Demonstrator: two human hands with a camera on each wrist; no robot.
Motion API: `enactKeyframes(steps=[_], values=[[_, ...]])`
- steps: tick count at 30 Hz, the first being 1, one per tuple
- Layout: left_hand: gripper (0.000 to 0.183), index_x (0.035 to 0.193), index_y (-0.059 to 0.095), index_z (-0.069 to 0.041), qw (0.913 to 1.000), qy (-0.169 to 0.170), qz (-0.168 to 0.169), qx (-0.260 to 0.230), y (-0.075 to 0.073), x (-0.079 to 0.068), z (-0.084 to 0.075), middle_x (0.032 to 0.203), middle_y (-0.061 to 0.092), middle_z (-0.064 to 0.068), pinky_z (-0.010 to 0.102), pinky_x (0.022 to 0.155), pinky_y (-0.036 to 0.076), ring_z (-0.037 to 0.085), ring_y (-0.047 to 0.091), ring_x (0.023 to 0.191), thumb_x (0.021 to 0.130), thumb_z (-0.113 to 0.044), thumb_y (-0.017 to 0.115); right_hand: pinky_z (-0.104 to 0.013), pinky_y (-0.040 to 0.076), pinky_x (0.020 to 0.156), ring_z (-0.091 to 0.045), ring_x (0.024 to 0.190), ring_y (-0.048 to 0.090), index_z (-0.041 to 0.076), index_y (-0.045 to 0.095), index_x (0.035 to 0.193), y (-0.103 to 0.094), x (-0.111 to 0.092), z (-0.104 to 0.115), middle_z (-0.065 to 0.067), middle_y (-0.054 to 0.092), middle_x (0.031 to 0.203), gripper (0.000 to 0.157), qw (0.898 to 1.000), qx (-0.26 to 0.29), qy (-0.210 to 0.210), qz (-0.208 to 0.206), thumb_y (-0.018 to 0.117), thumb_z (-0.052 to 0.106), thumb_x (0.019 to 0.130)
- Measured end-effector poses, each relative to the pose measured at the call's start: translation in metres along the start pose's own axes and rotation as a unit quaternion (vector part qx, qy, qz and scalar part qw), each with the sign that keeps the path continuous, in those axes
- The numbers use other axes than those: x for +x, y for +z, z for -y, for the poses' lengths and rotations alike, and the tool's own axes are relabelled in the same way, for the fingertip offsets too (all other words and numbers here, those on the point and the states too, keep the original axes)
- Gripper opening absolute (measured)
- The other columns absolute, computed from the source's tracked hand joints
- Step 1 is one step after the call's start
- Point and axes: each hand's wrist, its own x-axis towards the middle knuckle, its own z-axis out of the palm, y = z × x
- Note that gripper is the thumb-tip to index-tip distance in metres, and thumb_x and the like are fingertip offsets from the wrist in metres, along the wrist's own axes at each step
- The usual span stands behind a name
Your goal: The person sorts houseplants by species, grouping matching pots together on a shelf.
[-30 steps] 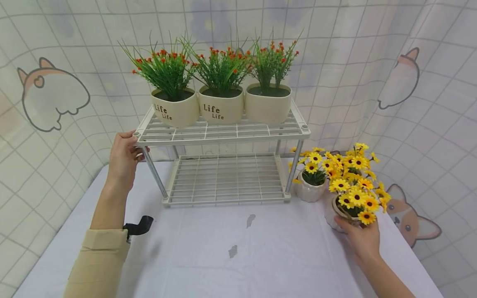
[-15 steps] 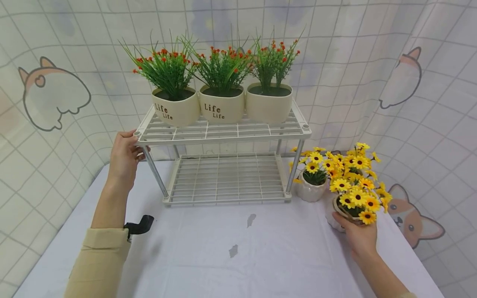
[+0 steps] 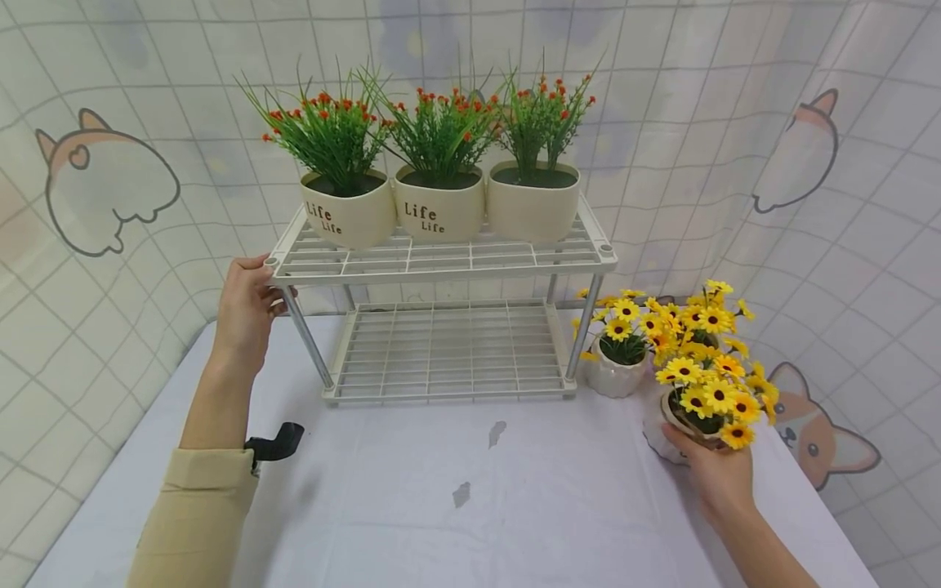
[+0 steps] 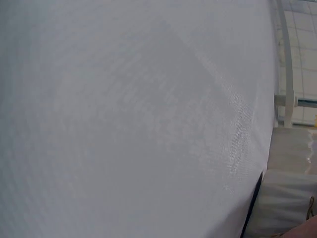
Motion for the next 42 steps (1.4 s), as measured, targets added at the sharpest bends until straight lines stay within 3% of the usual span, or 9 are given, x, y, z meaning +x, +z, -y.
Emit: enactKeyframes(steps=[8, 15, 24, 31, 38, 42], values=[[0.017, 0.120, 0.049, -0.015, 1.0000, -0.003, -0.003, -0.007, 0.000, 0.000, -0.002, 0.113, 0.060, 0.006, 0.031, 0.081, 0.040, 0.020, 0.054, 0.091, 0.106, -0.020, 0.040, -0.038, 0.007, 0.123, -0.015, 0.155, 0.007, 0.035, 0.006, 0.165, 0.003, -0.014, 0.002, 0.009, 0.009, 0.171, 0.114, 0.999, -0.001, -0.008, 0.031, 0.087, 0.022, 0.085], [0.018, 0.121, 0.049, -0.016, 1.0000, -0.001, -0.004, 0.003, 0.000, -0.001, -0.002, 0.116, 0.061, 0.005, 0.031, 0.082, 0.039, 0.020, 0.055, 0.091, 0.107, -0.023, 0.039, -0.045, 0.009, 0.123, -0.022, 0.156, 0.005, 0.027, 0.000, 0.166, 0.015, -0.034, 0.011, 0.000, 0.006, 0.172, 0.117, 0.996, -0.051, -0.001, 0.074, 0.086, 0.027, 0.086], [0.020, 0.123, 0.049, -0.015, 0.9999, 0.001, -0.008, 0.008, 0.000, -0.001, -0.001, 0.117, 0.061, 0.007, 0.032, 0.082, 0.039, 0.019, 0.055, 0.091, 0.107, -0.023, 0.039, -0.052, 0.014, 0.121, -0.029, 0.155, 0.009, 0.025, -0.002, 0.165, 0.038, -0.057, 0.023, -0.006, 0.007, 0.171, 0.118, 0.984, -0.059, -0.012, 0.170, 0.086, 0.025, 0.087], [0.020, 0.123, 0.049, -0.015, 1.0000, 0.000, -0.007, 0.003, 0.000, 0.000, 0.000, 0.119, 0.060, 0.012, 0.032, 0.082, 0.040, 0.019, 0.055, 0.091, 0.106, -0.022, 0.040, -0.053, 0.024, 0.118, -0.028, 0.148, 0.024, 0.014, 0.013, 0.163, 0.063, -0.072, 0.031, -0.009, 0.025, 0.163, 0.106, 0.971, -0.065, -0.060, 0.222, 0.085, 0.019, 0.086], [0.019, 0.122, 0.049, -0.016, 1.0000, 0.003, -0.006, 0.006, 0.001, 0.000, 0.000, 0.115, 0.061, 0.004, 0.032, 0.082, 0.039, 0.018, 0.055, 0.091, 0.107, -0.022, 0.039, -0.055, 0.022, 0.118, -0.027, 0.145, 0.028, 0.013, 0.022, 0.160, 0.090, -0.077, 0.042, -0.009, 0.033, 0.159, 0.097, 0.960, -0.052, -0.099, 0.256, 0.085, 0.014, 0.086], [0.019, 0.121, 0.049, -0.016, 1.0000, 0.000, -0.008, 0.006, 0.001, 0.000, 0.000, 0.117, 0.061, 0.008, 0.031, 0.082, 0.040, 0.018, 0.055, 0.091, 0.106, -0.022, 0.039, -0.055, 0.022, 0.117, -0.026, 0.144, 0.031, 0.013, 0.026, 0.158, 0.104, -0.076, 0.048, -0.008, 0.036, 0.156, 0.094, 0.955, -0.042, -0.126, 0.266, 0.085, 0.013, 0.085]])
